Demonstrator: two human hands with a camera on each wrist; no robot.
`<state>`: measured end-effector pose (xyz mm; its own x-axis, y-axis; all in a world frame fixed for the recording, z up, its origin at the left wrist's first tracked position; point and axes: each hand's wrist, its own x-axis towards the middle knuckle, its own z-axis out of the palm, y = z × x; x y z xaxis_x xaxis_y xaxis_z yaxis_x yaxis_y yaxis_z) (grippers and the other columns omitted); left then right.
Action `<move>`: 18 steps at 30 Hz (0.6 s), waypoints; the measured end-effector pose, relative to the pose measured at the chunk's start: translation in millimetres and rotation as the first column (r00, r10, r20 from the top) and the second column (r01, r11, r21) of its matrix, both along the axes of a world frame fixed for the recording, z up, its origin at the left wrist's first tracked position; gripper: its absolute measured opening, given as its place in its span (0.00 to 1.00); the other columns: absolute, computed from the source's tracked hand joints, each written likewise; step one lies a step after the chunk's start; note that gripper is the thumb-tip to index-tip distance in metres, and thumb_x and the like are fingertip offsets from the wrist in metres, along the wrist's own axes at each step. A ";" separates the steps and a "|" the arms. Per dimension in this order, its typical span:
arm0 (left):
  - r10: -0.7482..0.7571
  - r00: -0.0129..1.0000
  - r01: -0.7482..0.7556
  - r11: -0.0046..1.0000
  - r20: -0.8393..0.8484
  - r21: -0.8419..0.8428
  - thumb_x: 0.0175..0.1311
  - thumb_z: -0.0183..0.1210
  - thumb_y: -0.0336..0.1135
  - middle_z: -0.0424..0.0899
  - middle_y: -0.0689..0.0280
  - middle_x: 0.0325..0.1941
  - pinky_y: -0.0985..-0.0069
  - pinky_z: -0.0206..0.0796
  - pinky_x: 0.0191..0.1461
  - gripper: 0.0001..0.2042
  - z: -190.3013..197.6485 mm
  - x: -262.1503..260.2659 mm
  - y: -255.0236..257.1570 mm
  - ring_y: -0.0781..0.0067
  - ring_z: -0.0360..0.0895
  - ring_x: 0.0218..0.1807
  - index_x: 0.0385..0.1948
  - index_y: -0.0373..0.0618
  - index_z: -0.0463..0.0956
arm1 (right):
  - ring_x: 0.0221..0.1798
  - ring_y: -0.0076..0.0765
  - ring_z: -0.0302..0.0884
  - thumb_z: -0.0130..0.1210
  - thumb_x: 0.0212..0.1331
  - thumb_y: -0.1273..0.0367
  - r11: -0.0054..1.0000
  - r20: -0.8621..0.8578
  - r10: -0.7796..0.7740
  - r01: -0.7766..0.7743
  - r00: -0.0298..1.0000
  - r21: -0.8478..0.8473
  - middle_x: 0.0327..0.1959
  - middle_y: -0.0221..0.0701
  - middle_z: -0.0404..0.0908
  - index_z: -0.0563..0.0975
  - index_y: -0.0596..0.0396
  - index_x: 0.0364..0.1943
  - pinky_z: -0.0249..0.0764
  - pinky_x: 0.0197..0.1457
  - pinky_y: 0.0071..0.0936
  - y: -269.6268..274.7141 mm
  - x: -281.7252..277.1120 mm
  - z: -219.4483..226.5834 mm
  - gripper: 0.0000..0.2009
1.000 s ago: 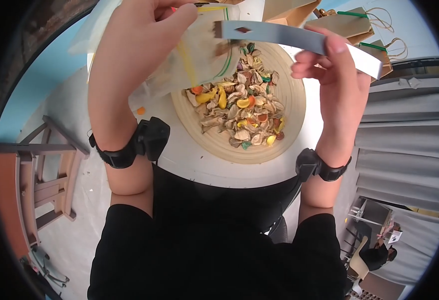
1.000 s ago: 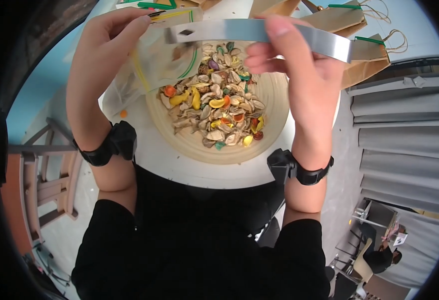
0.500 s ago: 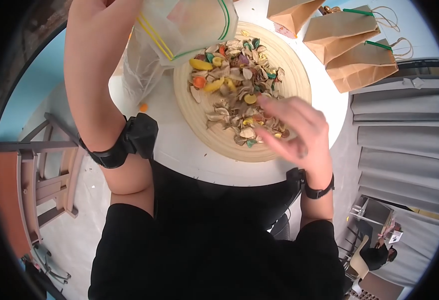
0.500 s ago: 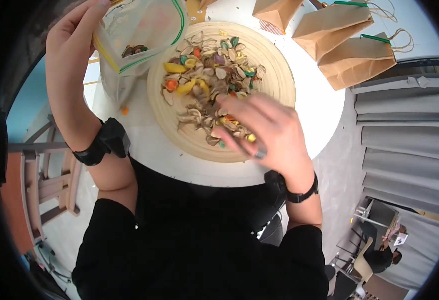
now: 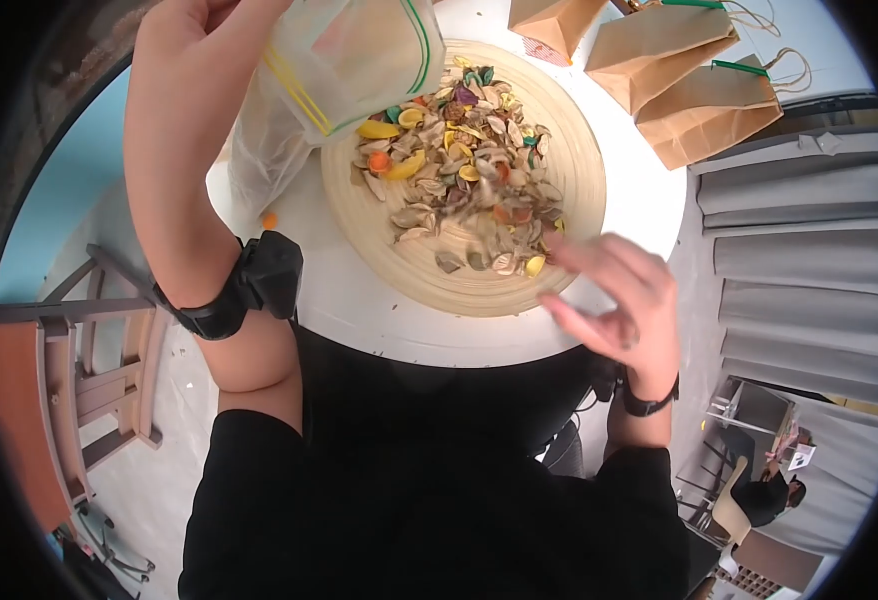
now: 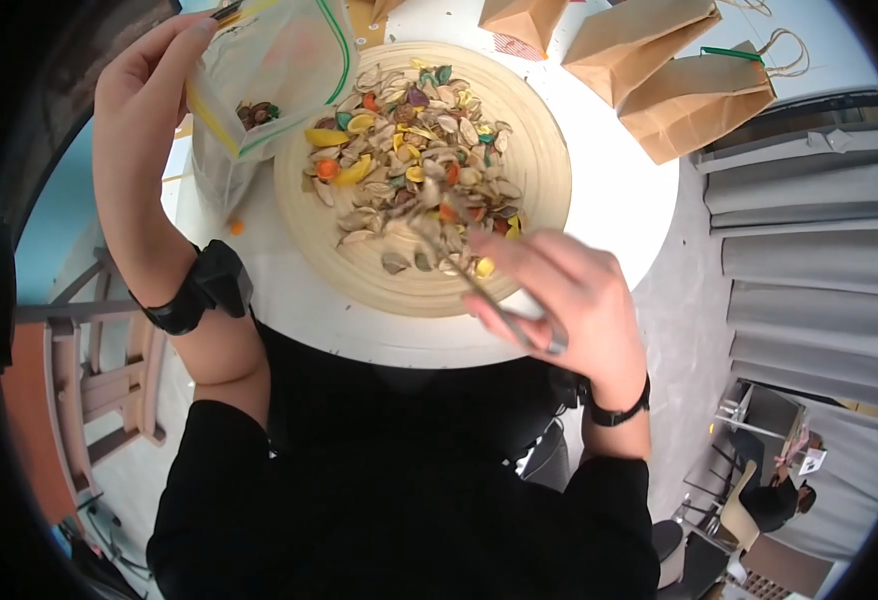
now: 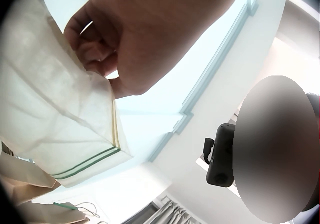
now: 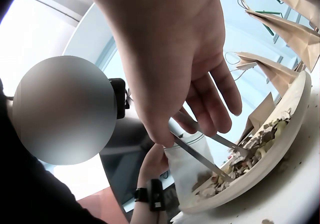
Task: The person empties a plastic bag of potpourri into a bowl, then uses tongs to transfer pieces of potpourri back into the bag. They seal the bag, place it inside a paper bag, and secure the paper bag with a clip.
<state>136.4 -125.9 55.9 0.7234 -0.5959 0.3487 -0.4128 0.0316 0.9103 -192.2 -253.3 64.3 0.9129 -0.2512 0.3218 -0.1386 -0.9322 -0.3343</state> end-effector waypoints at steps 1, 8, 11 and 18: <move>-0.009 1.000 0.009 1.000 -0.024 -0.013 0.65 0.59 0.37 0.77 0.76 0.28 0.88 0.55 0.30 0.13 -3.3 0.3 0.1 0.92 0.67 0.29 0.44 0.37 0.82 | 0.26 0.33 0.79 0.71 0.41 0.70 0.999 -0.005 -0.040 0.040 0.999 -0.026 0.25 0.32 0.79 0.83 0.58 0.42 0.73 0.28 0.26 -3.6 0.5 -0.8 0.20; -0.018 0.999 0.018 1.000 -0.047 -0.013 0.65 0.59 0.37 0.77 0.77 0.28 0.88 0.54 0.29 0.13 -2.7 -0.4 -2.2 0.92 0.66 0.28 0.44 0.38 0.82 | 0.24 0.31 0.78 0.70 0.39 0.70 0.986 0.027 -0.108 0.104 0.994 0.131 0.25 0.33 0.79 0.82 0.61 0.41 0.72 0.29 0.24 2.3 -36.7 39.6 0.20; -0.016 0.998 0.014 0.999 -0.057 -0.039 0.65 0.59 0.37 0.77 0.76 0.28 0.88 0.53 0.29 0.13 -3.1 -5.6 -7.5 0.92 0.66 0.28 0.43 0.38 0.82 | 0.23 0.31 0.76 0.70 0.42 0.71 0.981 -0.104 -0.140 0.152 0.985 0.120 0.24 0.31 0.78 0.83 0.58 0.41 0.69 0.25 0.23 7.5 -35.5 35.2 0.18; 0.074 0.997 -0.074 0.996 -0.004 0.050 0.61 0.59 0.37 0.79 0.73 0.25 0.85 0.60 0.33 0.14 13.7 -24.0 -2.6 0.88 0.69 0.29 0.41 0.34 0.82 | 0.26 0.24 0.77 0.64 0.54 0.72 0.818 0.175 -0.336 0.194 0.925 0.541 0.27 0.28 0.81 0.81 0.64 0.45 0.72 0.28 0.21 -45.2 -18.2 -6.3 0.14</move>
<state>112.4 -128.5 69.6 0.7684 -0.5570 0.3152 -0.4066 -0.0444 0.9125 -210.4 -298.4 58.1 0.6914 -0.6621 0.2890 -0.2009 -0.5604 -0.8035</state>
